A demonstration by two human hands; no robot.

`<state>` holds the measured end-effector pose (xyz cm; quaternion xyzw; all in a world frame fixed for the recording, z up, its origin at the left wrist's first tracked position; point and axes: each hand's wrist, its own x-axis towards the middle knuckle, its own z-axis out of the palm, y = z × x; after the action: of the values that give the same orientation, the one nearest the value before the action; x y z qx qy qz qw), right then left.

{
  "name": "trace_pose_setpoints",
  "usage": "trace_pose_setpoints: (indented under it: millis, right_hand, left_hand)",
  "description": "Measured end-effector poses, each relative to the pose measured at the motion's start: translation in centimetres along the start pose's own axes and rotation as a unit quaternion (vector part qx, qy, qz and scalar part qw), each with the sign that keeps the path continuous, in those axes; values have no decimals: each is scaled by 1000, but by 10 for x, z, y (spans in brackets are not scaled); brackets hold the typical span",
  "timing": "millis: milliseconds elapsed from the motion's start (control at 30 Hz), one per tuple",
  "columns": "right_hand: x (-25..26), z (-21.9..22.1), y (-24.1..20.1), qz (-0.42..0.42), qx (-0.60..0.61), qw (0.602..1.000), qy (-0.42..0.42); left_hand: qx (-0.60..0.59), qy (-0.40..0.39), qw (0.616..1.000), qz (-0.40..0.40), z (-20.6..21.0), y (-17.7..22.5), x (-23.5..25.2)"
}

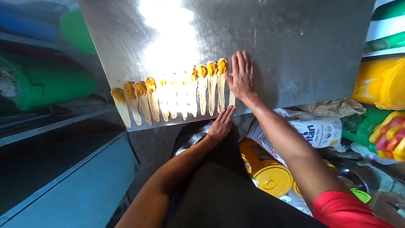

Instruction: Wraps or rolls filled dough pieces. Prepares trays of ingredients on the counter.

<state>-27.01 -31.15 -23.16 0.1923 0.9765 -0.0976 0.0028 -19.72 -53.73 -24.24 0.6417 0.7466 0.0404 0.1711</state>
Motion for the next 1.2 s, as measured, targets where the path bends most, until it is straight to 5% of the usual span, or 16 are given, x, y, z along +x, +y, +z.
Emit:
trace_pose_setpoints:
  millis: [100,200,367,600,700,867,1033,1200]
  right_hand:
    - [-93,-8,-23,-3,16,999,-50]
    - [-132,-7,-27,-7,61,998,15]
    - [-68,9,-22,9,34,995,89]
    - [18,1,-2,-39,-14,985,169]
    - [1,12,-1,9,-22,993,112]
    - [-105,-1,-25,7,28,999,-33]
    - [-86,5,-15,30,28,998,48]
    - [-74,19,-13,26,17,998,54]
  left_hand:
    - [-34,-1,999,5,-2,2,-2]
    - [-66,24,997,16,-9,1,-6]
    - [-49,-17,998,33,-10,2,-8]
    - [34,44,998,19,-5,-4,4]
    - [36,54,998,27,2,-5,-2]
    - [-29,5,998,55,6,-8,-14]
    - [16,-29,999,41,-1,1,-21]
    - [-68,40,988,135,-12,-37,-54]
